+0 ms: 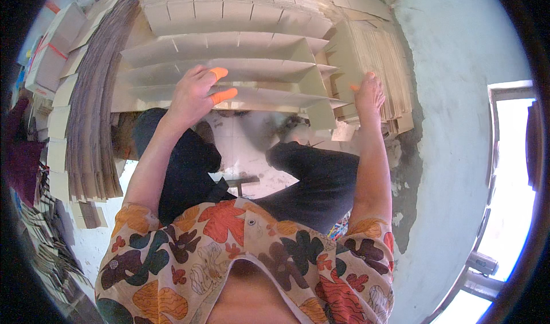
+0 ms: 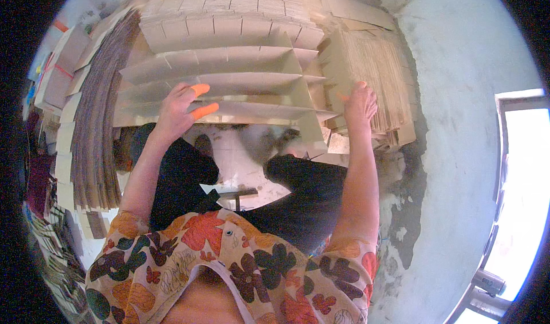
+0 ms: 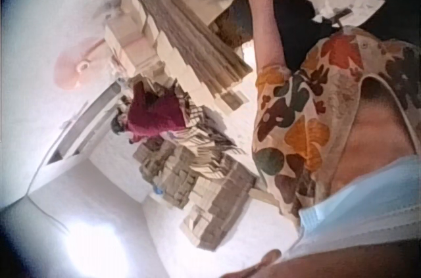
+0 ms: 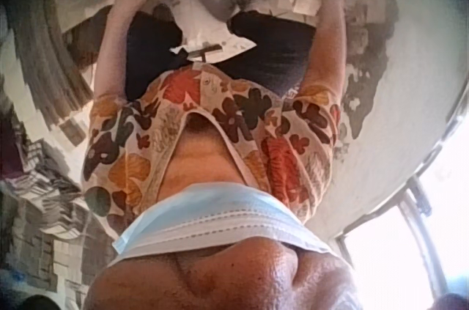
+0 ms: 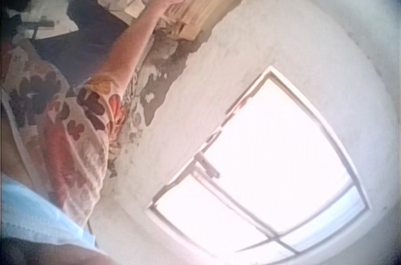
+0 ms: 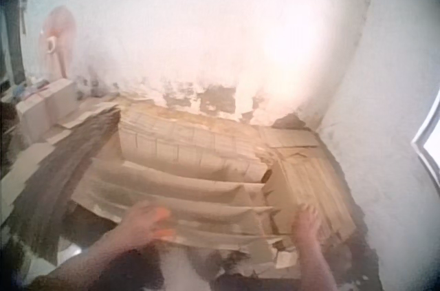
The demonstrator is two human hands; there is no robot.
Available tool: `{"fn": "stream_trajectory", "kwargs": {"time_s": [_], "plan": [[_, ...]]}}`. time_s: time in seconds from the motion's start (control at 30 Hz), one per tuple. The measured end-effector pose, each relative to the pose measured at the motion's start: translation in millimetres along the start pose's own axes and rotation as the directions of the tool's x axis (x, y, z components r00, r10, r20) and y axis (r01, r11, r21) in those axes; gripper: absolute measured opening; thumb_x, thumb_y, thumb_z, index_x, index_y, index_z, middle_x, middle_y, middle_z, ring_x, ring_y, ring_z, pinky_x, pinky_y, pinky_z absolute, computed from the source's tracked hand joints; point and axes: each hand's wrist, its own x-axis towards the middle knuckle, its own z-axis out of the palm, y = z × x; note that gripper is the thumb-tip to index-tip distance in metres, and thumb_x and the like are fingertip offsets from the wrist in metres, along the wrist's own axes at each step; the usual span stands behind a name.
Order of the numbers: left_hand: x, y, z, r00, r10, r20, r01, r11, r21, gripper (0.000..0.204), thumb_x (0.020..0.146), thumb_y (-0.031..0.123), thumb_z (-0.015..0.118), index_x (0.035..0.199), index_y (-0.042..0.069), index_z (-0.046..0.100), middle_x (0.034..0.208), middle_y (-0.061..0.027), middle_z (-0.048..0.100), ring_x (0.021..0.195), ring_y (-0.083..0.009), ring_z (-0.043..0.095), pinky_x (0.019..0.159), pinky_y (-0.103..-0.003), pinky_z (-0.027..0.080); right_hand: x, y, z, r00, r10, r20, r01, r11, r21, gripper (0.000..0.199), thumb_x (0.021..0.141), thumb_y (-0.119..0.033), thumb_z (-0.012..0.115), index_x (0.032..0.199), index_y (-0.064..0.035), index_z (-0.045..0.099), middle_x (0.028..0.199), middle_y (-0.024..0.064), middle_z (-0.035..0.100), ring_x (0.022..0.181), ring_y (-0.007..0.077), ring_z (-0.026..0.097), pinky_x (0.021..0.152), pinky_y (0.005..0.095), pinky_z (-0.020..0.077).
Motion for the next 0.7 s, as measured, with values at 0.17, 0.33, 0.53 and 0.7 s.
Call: {"fn": "stream_trajectory", "kwargs": {"time_s": [0.17, 0.33, 0.53, 0.7], "plan": [[-4, -5, 5, 0.999, 0.031, -0.043, -0.031, 1.000, -0.004, 0.035, 0.070, 0.024, 0.075, 0.093, 0.001, 0.062, 0.087, -0.0125, 0.063, 0.082, -0.0292, 0.057, 0.071, -0.038, 0.047, 11, 16, 10, 0.996, 0.060, 0.062, -0.062, 0.998, 0.032, 0.031, 0.080, -0.024, 0.066, 0.097, -0.0052, 0.048, 0.088, 0.0196, 0.062, 0.083, 0.0367, 0.061, 0.067, 0.0473, 0.0466], [-3, -2, 7, 1.000, -0.026, -0.012, 0.026, 1.000, 0.001, 0.037, 0.071, 0.028, 0.074, 0.094, 0.001, 0.062, 0.089, -0.0119, 0.064, 0.085, -0.0286, 0.058, 0.072, -0.037, 0.047, 8, 18, -1, 0.992, 0.105, -0.076, -0.099, 0.991, 0.089, 0.027, 0.083, -0.027, 0.063, 0.097, -0.0075, 0.050, 0.076, 0.0203, 0.063, 0.075, 0.0395, 0.062, 0.061, 0.0478, 0.0456], [3, 7, 22, 0.998, -0.023, 0.061, 0.022, 0.999, 0.029, 0.041, 0.072, 0.033, 0.072, 0.099, 0.003, 0.062, 0.093, -0.0118, 0.064, 0.093, -0.0287, 0.057, 0.077, -0.038, 0.047, -1, -11, -94, 0.932, 0.236, -0.274, -0.102, 0.898, 0.428, 0.032, 0.082, -0.021, 0.065, 0.107, -0.0053, 0.055, 0.086, 0.0184, 0.064, 0.074, 0.0335, 0.063, 0.062, 0.0414, 0.0476], [4, 6, 42, 0.982, 0.029, 0.187, -0.037, 0.999, 0.038, 0.031, 0.073, 0.027, 0.070, 0.092, 0.004, 0.062, 0.079, -0.0110, 0.063, 0.081, -0.0286, 0.058, 0.071, -0.040, 0.048, -23, -41, -121, 0.869, -0.275, -0.412, 0.456, 0.769, 0.448, 0.046, 0.078, -0.007, 0.068, 0.122, -0.0055, 0.055, 0.104, 0.0167, 0.065, 0.074, 0.0226, 0.065, 0.066, 0.0334, 0.0506]]}}
